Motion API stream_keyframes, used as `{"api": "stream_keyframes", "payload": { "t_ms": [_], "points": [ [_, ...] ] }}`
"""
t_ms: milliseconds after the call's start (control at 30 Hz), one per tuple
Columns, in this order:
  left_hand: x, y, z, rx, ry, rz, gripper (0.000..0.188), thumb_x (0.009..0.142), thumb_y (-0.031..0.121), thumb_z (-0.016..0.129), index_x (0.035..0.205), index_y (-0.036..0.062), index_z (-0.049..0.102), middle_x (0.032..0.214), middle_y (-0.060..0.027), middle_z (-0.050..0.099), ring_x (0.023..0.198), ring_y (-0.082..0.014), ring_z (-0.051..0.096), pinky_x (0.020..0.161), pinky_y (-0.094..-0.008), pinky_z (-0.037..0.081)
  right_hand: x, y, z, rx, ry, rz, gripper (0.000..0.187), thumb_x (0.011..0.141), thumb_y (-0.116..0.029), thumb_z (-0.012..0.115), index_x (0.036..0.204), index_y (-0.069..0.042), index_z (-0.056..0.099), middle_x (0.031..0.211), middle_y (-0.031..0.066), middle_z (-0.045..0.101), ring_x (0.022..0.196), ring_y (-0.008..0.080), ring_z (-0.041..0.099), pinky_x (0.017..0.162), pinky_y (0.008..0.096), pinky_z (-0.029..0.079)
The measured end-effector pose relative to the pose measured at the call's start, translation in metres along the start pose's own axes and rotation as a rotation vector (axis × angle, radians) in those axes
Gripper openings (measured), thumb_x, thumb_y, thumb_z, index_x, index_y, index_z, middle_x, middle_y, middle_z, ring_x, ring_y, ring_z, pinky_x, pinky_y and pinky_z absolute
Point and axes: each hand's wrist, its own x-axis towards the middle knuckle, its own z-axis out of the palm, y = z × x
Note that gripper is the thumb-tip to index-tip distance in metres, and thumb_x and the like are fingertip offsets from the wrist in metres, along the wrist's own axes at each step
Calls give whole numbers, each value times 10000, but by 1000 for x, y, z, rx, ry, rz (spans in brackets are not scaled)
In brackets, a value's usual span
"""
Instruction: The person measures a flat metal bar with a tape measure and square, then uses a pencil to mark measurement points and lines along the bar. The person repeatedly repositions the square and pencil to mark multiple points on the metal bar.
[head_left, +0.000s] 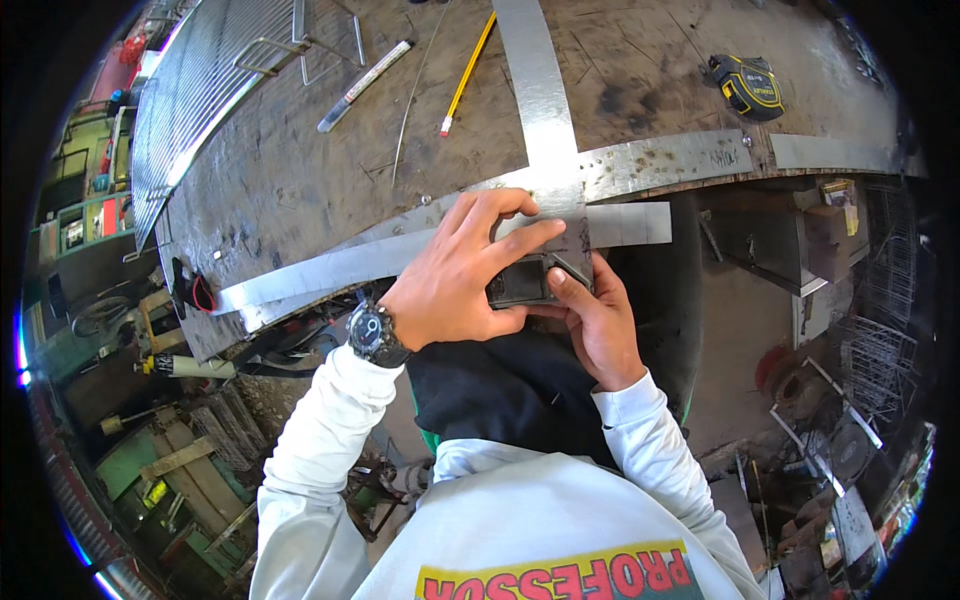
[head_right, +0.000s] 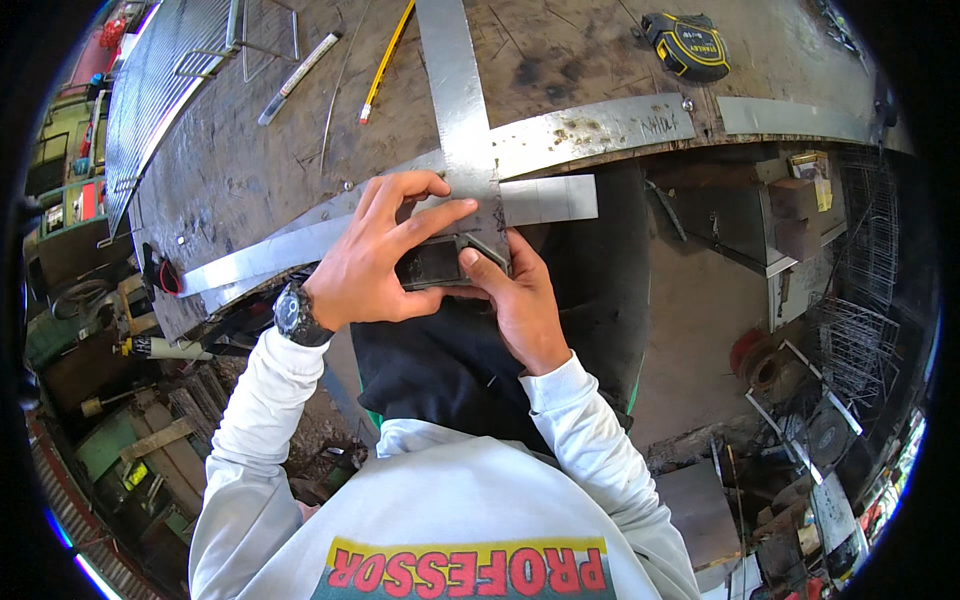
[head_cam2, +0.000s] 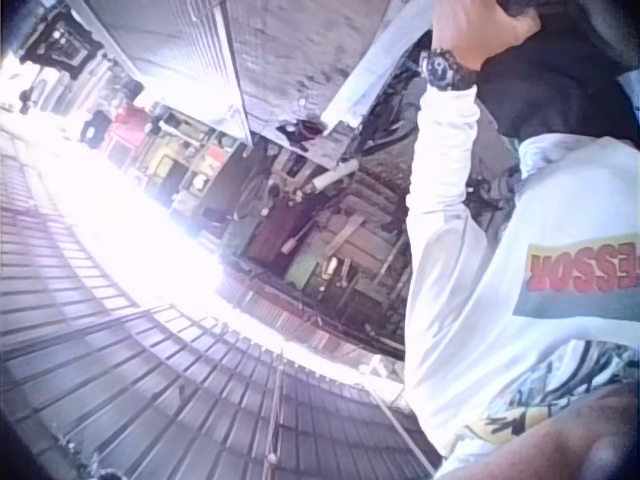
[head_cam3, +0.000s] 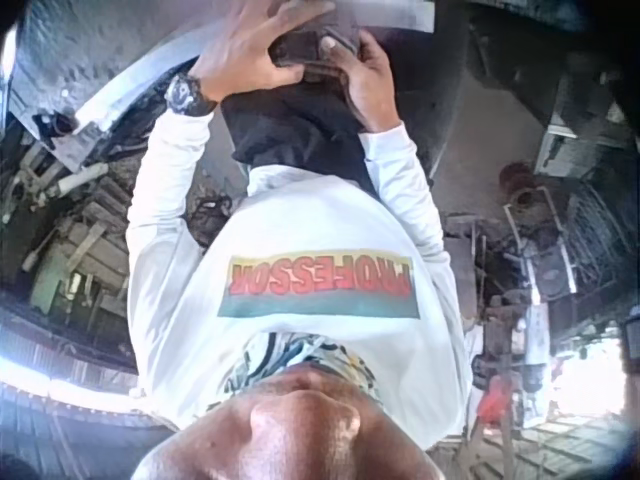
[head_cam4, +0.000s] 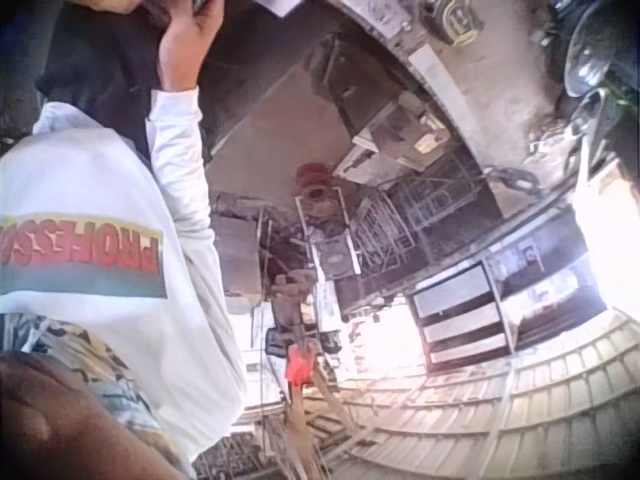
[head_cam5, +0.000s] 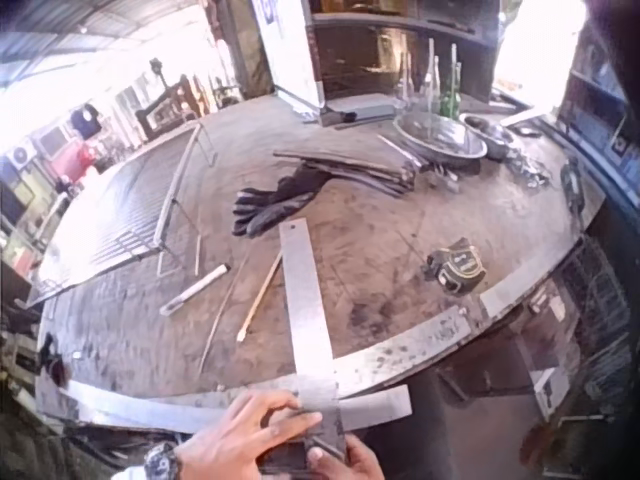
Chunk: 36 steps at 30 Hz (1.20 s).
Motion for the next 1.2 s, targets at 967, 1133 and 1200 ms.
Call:
{"api": "stream_keyframes", "payload": {
  "t_ms": [967,1133,1200],
  "points": [
    [8,-3,-2,9,-38,12,869,549,186,819,1391,195,602,1301,-124,475,1172,-370,478,1004,-457,473,2,-3,-3,62,-32,17,337,1024,-154,625,1321,-12,552,1193,87,654,1079,198,679,922,395,614],
    [10,2,-1,36,-23,9,851,553,192,816,1378,184,608,1280,-127,490,1163,-372,492,1006,-457,477,2,-4,-5,36,-6,59,339,1020,-163,632,1314,-10,561,1188,91,660,1038,194,693,905,386,614],
    [9,6,-2,51,-3,0,835,564,193,814,1374,178,607,1272,-135,498,1167,-377,500,1014,-467,477,-1,-12,1,11,22,114,332,1004,-190,660,1266,5,601,1106,101,700,980,177,711,856,352,611]
  ]
}}
